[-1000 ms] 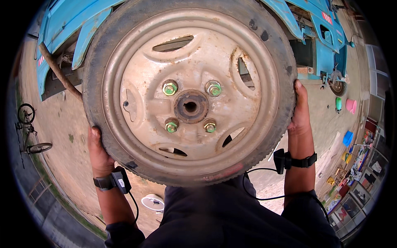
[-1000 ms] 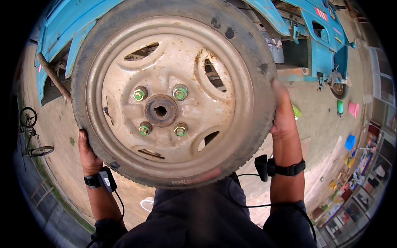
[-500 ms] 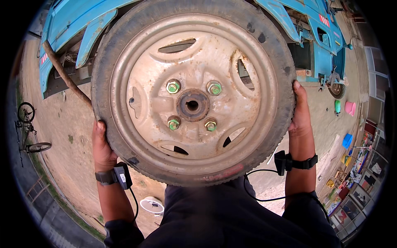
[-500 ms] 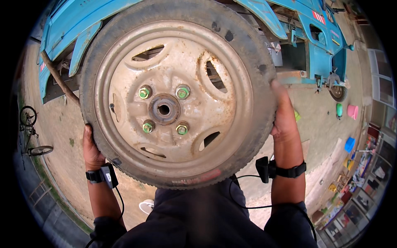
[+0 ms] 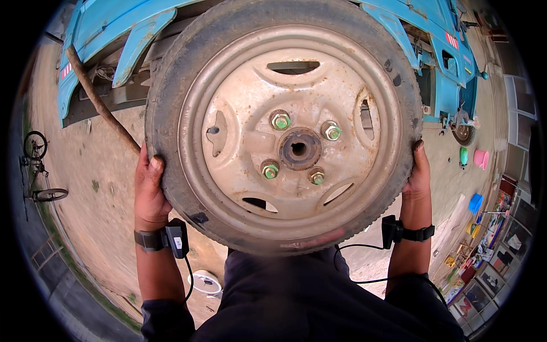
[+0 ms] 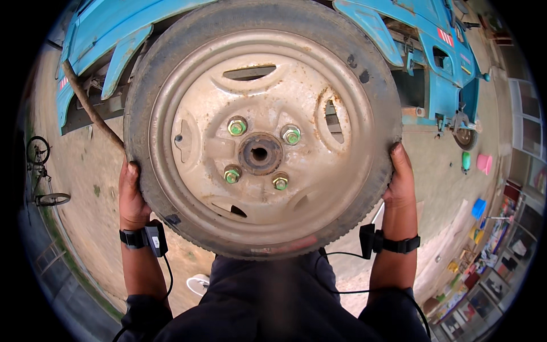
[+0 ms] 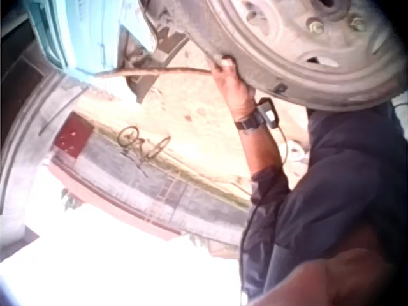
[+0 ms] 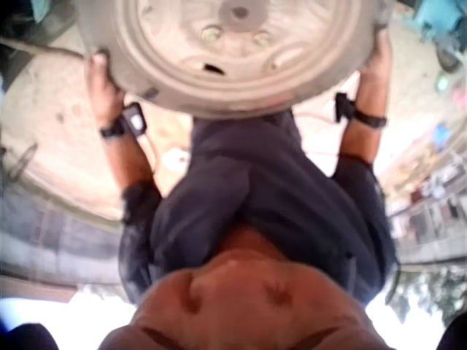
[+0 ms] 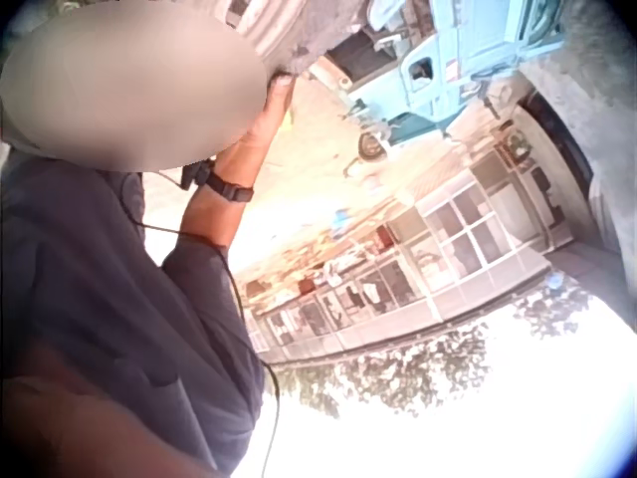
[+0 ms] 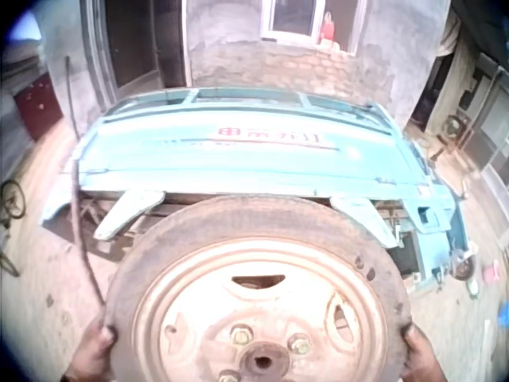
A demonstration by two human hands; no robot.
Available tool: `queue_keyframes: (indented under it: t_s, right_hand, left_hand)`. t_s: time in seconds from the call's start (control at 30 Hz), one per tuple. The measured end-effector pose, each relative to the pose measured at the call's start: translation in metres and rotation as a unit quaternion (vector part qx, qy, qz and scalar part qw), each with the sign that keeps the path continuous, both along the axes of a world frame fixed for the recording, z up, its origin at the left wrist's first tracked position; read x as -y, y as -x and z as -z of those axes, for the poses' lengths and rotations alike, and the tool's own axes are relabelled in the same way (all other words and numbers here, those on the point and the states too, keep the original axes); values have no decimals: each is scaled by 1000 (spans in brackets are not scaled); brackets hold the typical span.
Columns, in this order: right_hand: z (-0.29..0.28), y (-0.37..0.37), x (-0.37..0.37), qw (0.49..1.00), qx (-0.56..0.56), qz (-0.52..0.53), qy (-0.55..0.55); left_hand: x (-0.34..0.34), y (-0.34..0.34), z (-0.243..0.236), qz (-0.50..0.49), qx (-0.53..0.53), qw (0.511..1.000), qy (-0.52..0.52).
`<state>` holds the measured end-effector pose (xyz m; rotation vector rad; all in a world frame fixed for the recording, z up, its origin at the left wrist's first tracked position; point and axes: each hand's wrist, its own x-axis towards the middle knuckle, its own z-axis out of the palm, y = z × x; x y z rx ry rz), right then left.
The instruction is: The person mounts a tire onto a wheel hub of a light blue three-wheeled vehicle, aligns the wheel, and secures it by hand-tightening lug nuts. The person then retrieves a lug nut from the ground and uses a wrench to tighten the lug nuts further.
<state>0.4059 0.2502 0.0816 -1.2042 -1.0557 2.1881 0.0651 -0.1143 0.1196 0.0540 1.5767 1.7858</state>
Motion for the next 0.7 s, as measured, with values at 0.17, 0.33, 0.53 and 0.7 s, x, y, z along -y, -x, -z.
queue_keyframes:
  t_s: [0.17, 0.33, 0.53, 0.7]
  right_hand:
    - [-2, -38, -9, 999, 39, 9, -3]
    - [-1, -65, -10, 998, 40, 52, 10]
    - [10, -117, -15, 993, 27, 117, 1]
    - [-1, -157, -11, 986, 17, 167, -18]
  left_hand:
    - [-46, -3, -13, 67, -33, 997, -18]
    - [-79, -17, -19, 96, -28, 995, -26]
    - [-127, -28, -50, 191, -114, 975, 10]
    - [-170, -29, -65, 294, -161, 941, -35]
